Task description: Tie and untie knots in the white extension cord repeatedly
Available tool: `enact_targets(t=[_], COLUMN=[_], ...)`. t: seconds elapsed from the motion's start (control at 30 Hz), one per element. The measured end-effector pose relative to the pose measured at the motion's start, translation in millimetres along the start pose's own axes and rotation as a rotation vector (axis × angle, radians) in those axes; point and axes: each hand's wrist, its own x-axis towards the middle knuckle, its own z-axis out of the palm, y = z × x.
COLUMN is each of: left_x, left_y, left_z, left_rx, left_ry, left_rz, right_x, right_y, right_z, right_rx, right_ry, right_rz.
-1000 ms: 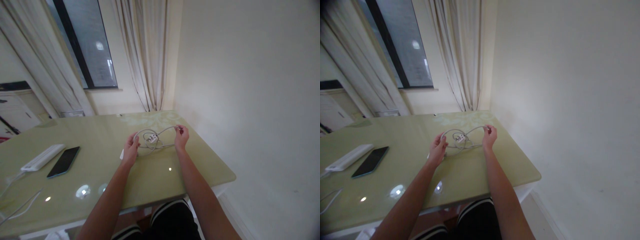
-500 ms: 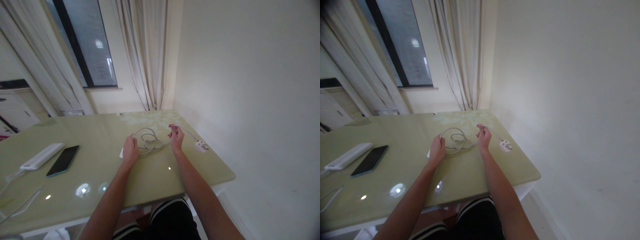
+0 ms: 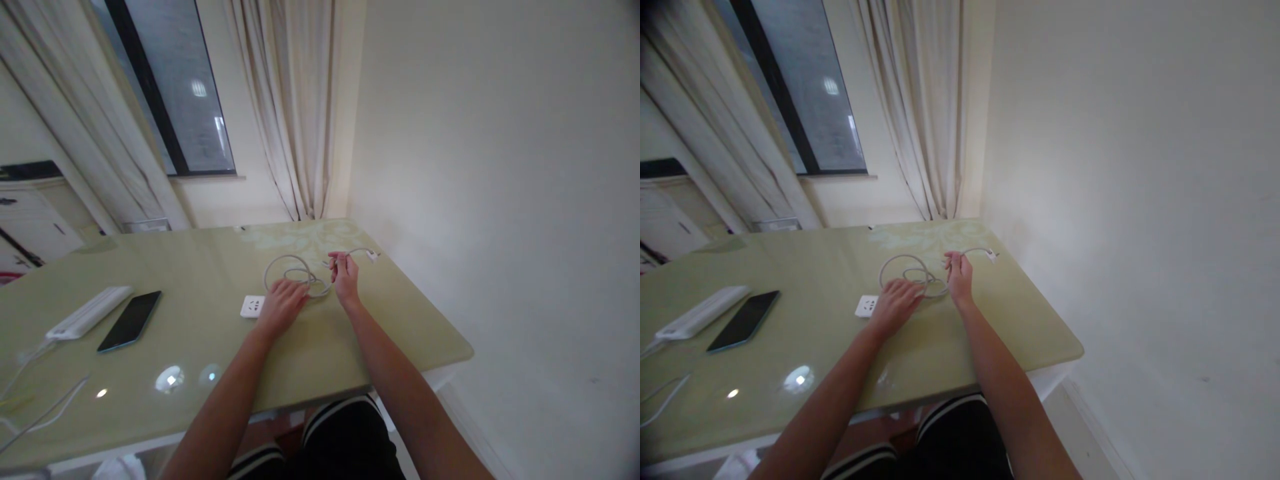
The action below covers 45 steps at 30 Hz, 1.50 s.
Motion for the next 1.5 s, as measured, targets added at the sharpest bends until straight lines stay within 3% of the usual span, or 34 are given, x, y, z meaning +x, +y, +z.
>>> enact_targets(t=[0.07, 0.2, 0.33, 0.47, 0.63, 0.87, 1.03, 1.1, 1.5], left_x=[0.5, -1.0, -1.5, -0.5, -1.9, 0.3, -2.8, -3.5, -5.8], left_y=[7.2, 13.0, 10.7, 4.4, -6.5, -5.8, -9.8, -12.5, -39.6], left_z=[5.6, 10.5, 7.2, 1.4, -6.5, -7.9, -7.3, -8.2, -20.4], left_rx=[0.009, 0.17, 0.249, 0.191, 0.085, -0.098, -0.267, -0.285, 0.058], left_ry=[-0.119, -0.161, -0.228, -0.106, 0.159, 0.253, 0.401, 0.406, 0.302], left_rz=[0.065, -0.03, -0.036, -0.043, -0.227, -0.324, -0.442, -0.464, -0.611], right_x=[-0.2, 0.2, 0.7, 3.9, 7.5, 0.8, -8.0, -12.4, -23.7], right_y=[1.1, 1.4, 0.0, 2.3, 8.8, 11.6, 10.0, 7.2, -4.6], right_z=[0.6, -0.9, -3.9, -8.7, -12.5, -3.7, 4.9, 8.2, 8.8], right_rx=[-0.022, -0.09, -0.127, -0.185, -0.269, -0.344, -0.006, 0.079, 0.289], right_ry=[0.001, 0.042, 0.08, 0.155, 0.198, 0.029, -0.184, -0.291, -0.8], right_rz=[-0.02, -0.082, -0.135, -0.164, -0.157, -0.129, 0.212, 0.289, 0.457])
